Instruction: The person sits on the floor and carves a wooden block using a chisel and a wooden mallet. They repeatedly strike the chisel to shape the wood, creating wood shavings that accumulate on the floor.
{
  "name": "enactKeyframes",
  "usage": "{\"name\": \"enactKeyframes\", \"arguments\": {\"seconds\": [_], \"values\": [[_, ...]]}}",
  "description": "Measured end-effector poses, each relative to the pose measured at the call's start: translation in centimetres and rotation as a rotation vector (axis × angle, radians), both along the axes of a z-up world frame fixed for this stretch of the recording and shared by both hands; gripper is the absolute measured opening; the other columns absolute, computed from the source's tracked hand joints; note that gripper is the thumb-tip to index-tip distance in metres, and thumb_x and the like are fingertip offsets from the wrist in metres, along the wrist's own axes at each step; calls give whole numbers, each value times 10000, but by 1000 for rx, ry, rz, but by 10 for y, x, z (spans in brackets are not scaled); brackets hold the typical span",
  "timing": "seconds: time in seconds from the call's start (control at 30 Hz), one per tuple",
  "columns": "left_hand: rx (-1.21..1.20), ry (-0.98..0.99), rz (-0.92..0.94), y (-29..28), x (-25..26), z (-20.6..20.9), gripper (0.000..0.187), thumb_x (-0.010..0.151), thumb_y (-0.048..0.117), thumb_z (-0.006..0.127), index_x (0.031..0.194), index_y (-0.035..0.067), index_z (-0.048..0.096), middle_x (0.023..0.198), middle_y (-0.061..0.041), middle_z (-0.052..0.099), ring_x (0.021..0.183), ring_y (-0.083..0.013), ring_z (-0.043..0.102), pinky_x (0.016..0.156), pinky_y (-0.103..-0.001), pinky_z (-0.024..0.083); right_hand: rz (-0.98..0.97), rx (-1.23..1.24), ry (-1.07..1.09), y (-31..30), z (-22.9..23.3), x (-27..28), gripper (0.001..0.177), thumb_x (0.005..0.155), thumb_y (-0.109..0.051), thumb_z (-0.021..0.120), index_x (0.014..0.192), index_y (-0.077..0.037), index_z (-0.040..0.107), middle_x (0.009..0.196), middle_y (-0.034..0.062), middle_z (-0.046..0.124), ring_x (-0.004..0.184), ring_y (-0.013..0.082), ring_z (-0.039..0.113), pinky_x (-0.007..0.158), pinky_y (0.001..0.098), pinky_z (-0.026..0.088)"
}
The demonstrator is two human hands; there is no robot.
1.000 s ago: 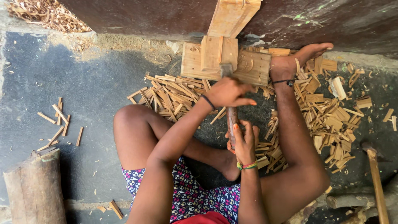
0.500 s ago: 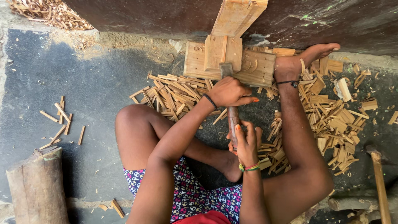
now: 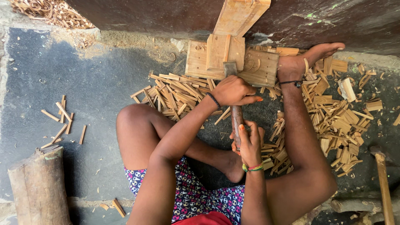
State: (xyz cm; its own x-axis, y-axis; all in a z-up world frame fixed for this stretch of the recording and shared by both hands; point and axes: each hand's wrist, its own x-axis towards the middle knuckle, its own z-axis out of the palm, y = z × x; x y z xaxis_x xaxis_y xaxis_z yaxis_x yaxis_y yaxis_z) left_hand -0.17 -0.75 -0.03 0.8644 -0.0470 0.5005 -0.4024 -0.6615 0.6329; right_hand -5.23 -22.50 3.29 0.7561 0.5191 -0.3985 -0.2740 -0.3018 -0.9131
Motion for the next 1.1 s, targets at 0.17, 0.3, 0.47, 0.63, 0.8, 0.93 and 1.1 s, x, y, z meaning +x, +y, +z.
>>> {"name": "enactKeyframes", "arguments": {"seconds": [0.17,0.3,0.47,0.63,0.8,0.93,1.1], "values": [[-9,52,2,2,1,5,524,956,486,676,624,81,657,538,-138,604,497,-360,607,479,-454,479,-17,7,57,2,3,0,280,1049,-263,522,1176,-14,510,754,131,653,394,123,535,295,238,348],[-22,72,0,4,-1,6,530,959,490,670,627,78,655,536,-142,598,498,-358,610,477,-456,478,-26,-39,65,6,9,-2,261,1044,-271,508,1172,-43,499,752,124,654,392,130,549,287,236,339],[-47,121,-19,4,2,2,526,985,480,646,658,70,682,549,-136,624,498,-337,627,505,-448,499,-21,-105,47,11,15,-5,235,1049,-275,502,1146,-61,508,736,131,652,388,141,551,287,247,342],[-72,75,-17,6,5,-6,460,999,457,626,745,93,746,594,-124,661,544,-324,653,550,-435,527,19,-133,23,13,11,-5,219,1044,-262,515,1133,-64,492,724,129,646,398,152,547,316,262,415],[-67,85,-3,8,2,-6,528,963,497,665,646,76,680,605,-122,654,550,-332,645,532,-443,509,49,-181,23,18,14,-5,216,1043,-259,521,1148,-75,479,734,126,634,424,155,531,336,268,432],[-52,28,-22,11,2,-6,562,978,486,662,606,66,618,619,-110,649,581,-343,637,544,-450,496,-12,-203,77,18,12,-10,232,996,-226,576,1129,-65,474,724,182,650,418,236,560,331,322,398],[-26,82,-36,11,1,-10,533,973,471,662,619,73,639,626,-117,660,584,-341,646,559,-452,508,-74,66,313,7,-9,-3,252,994,-266,508,1120,-49,483,773,215,673,458,305,612,366,371,481]]}}
